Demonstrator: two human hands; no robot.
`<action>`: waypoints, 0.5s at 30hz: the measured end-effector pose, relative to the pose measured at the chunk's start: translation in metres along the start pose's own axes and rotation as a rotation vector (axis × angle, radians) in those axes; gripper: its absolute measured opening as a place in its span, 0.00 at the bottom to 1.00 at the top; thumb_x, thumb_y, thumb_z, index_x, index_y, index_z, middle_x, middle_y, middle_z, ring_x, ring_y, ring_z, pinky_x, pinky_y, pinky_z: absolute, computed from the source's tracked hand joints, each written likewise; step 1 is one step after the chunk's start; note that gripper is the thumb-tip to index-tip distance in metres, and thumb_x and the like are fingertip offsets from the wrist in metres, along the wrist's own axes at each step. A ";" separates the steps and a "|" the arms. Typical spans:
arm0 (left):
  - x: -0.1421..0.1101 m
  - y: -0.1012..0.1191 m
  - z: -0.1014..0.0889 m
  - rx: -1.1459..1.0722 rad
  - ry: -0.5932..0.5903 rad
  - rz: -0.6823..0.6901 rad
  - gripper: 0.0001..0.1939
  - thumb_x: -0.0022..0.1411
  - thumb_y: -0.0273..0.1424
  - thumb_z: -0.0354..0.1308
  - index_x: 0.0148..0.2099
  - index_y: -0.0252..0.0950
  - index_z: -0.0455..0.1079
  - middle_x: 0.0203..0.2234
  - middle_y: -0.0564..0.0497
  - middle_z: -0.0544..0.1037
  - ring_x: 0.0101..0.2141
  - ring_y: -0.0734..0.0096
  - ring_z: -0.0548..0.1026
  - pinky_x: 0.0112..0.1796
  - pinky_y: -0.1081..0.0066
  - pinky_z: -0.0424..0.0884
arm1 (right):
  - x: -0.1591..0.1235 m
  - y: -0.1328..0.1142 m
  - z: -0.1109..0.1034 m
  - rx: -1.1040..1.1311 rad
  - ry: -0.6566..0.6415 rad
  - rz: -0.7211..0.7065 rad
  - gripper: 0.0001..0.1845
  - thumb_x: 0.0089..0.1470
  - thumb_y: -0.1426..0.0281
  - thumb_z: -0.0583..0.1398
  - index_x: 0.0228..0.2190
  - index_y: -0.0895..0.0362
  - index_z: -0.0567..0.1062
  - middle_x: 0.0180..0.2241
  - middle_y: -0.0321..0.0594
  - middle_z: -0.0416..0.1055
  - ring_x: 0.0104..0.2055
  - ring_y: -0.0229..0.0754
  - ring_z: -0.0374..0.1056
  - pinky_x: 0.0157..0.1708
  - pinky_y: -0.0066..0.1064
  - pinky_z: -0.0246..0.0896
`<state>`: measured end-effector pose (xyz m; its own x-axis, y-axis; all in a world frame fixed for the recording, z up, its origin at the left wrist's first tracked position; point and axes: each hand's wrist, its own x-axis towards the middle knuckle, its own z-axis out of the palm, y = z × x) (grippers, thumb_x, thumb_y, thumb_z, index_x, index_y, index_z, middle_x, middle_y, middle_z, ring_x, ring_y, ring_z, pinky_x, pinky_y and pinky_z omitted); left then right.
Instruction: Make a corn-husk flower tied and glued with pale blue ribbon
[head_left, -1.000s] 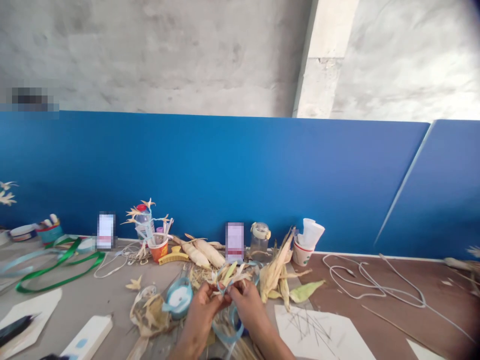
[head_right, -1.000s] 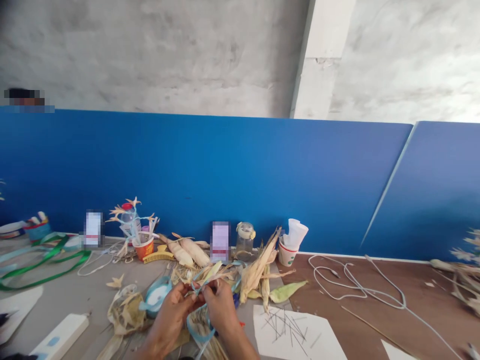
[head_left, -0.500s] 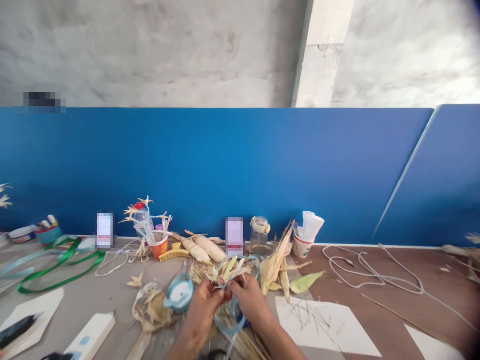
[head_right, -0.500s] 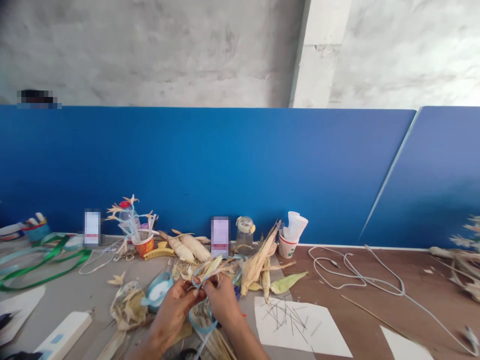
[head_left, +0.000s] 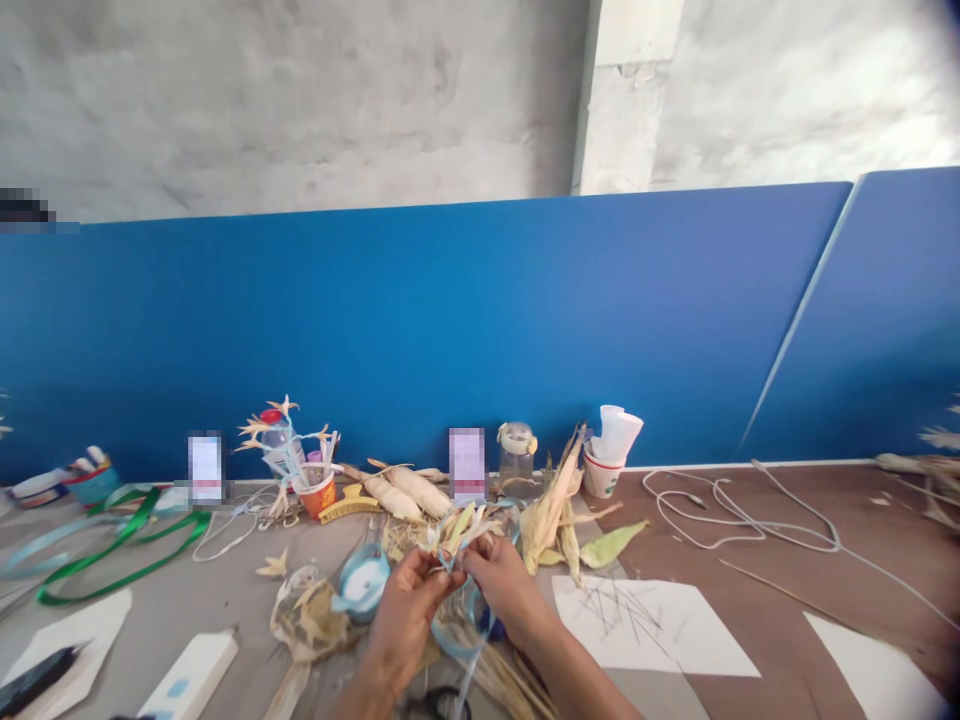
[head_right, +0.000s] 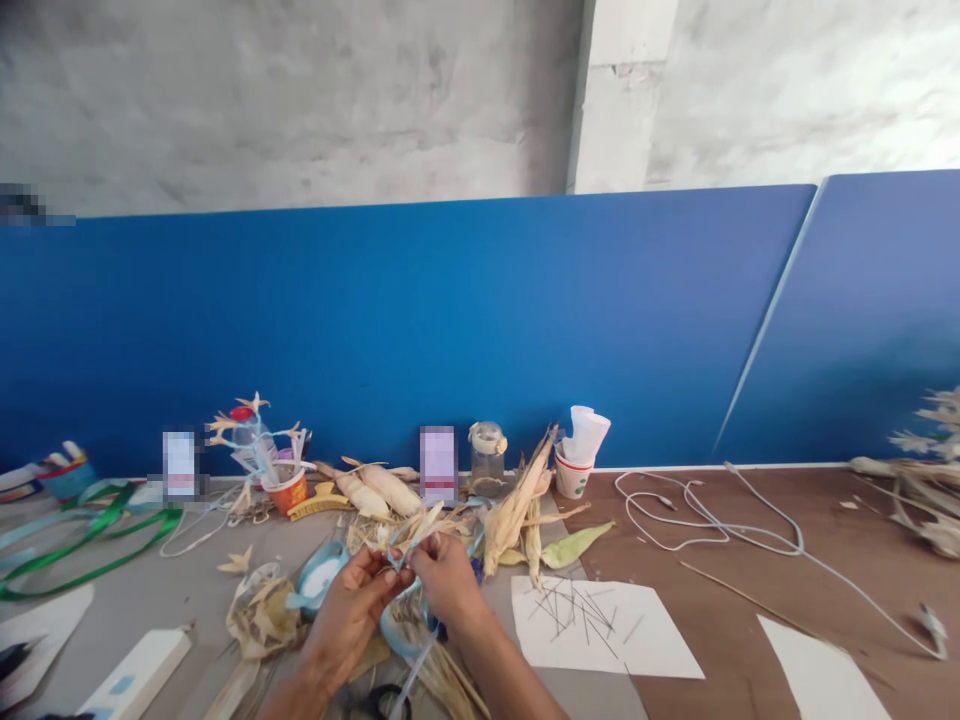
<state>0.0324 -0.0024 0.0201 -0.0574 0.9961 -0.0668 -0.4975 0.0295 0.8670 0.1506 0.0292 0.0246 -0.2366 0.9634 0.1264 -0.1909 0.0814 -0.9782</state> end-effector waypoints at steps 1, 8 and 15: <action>-0.001 0.001 0.000 -0.005 -0.012 -0.018 0.14 0.38 0.27 0.70 0.30 0.33 0.72 0.27 0.51 0.77 0.29 0.70 0.75 0.39 0.68 0.70 | 0.000 -0.002 -0.001 0.011 -0.001 0.008 0.05 0.38 0.72 0.52 0.16 0.58 0.66 0.15 0.30 0.60 0.19 0.32 0.54 0.22 0.24 0.49; -0.002 0.002 0.001 -0.034 -0.043 -0.040 0.14 0.39 0.26 0.70 0.31 0.33 0.72 0.28 0.52 0.76 0.30 0.71 0.75 0.39 0.69 0.71 | 0.001 -0.004 -0.005 -0.010 -0.009 0.043 0.06 0.37 0.73 0.53 0.14 0.58 0.65 0.13 0.29 0.57 0.18 0.30 0.49 0.21 0.25 0.44; -0.001 -0.003 -0.003 -0.027 -0.039 -0.043 0.13 0.41 0.28 0.69 0.31 0.33 0.71 0.25 0.53 0.74 0.25 0.74 0.74 0.35 0.69 0.72 | 0.000 -0.002 -0.004 -0.036 -0.014 0.026 0.08 0.41 0.68 0.57 0.17 0.58 0.67 0.16 0.30 0.58 0.19 0.31 0.49 0.20 0.25 0.45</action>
<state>0.0313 -0.0043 0.0156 -0.0021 0.9964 -0.0846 -0.5217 0.0710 0.8502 0.1549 0.0305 0.0262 -0.2543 0.9616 0.1029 -0.1501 0.0659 -0.9865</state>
